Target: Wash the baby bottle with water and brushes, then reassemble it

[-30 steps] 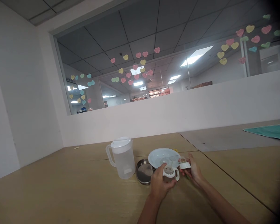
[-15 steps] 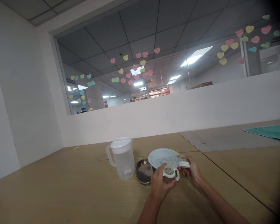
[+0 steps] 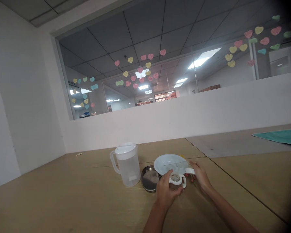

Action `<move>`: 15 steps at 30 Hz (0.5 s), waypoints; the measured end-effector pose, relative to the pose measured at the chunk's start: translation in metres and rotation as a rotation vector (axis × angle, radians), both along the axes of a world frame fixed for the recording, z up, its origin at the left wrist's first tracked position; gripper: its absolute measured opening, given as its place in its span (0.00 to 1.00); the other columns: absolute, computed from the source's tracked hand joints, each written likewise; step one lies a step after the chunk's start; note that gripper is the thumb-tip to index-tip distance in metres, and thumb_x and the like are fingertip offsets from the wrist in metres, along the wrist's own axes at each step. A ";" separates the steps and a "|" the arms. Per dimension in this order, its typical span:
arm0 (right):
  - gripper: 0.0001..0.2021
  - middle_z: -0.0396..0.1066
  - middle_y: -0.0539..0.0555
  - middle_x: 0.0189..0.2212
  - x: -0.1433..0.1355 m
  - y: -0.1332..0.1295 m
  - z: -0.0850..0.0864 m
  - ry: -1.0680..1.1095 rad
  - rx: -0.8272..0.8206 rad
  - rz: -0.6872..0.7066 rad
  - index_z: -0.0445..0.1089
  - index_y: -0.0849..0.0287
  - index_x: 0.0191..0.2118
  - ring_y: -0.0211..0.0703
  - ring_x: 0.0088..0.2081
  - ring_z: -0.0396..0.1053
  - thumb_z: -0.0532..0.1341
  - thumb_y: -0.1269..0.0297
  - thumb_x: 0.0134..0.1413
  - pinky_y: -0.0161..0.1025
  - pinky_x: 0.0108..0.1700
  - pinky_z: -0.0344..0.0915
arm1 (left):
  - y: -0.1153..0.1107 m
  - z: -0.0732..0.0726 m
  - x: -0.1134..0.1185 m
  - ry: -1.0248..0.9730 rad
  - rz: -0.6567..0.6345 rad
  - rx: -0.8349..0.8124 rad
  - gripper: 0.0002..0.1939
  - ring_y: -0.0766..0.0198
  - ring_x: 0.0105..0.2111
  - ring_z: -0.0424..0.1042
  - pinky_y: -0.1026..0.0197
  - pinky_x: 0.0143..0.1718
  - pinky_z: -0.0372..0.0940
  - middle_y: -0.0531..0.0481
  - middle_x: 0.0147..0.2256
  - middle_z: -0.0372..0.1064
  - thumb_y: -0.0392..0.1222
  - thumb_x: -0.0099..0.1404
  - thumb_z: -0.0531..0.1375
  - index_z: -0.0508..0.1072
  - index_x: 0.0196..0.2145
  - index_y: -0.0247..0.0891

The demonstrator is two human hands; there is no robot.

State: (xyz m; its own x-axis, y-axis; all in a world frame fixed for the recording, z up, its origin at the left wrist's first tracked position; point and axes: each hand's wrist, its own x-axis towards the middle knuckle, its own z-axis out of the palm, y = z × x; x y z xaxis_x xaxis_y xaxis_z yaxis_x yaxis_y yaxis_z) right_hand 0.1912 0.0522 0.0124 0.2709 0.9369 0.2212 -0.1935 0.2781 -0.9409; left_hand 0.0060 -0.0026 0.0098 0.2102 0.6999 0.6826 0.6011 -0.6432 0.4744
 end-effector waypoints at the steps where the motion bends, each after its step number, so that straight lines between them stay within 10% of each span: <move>1: 0.24 0.65 0.52 0.18 0.000 0.000 0.000 -0.021 -0.004 -0.018 0.63 0.63 0.35 0.37 0.14 0.57 0.57 0.43 0.46 0.34 0.14 0.54 | 0.000 0.000 0.000 0.000 0.002 -0.001 0.34 0.57 0.50 0.67 0.55 0.52 0.63 0.44 0.51 0.67 0.38 0.48 0.66 0.65 0.54 0.35; 15: 0.26 0.61 0.48 0.17 -0.002 0.000 0.005 -0.042 -0.157 0.072 0.68 0.63 0.47 0.36 0.15 0.57 0.52 0.48 0.52 0.34 0.17 0.57 | 0.001 0.000 -0.001 0.018 0.004 -0.004 0.35 0.56 0.51 0.67 0.55 0.53 0.63 0.45 0.51 0.66 0.41 0.49 0.67 0.64 0.55 0.36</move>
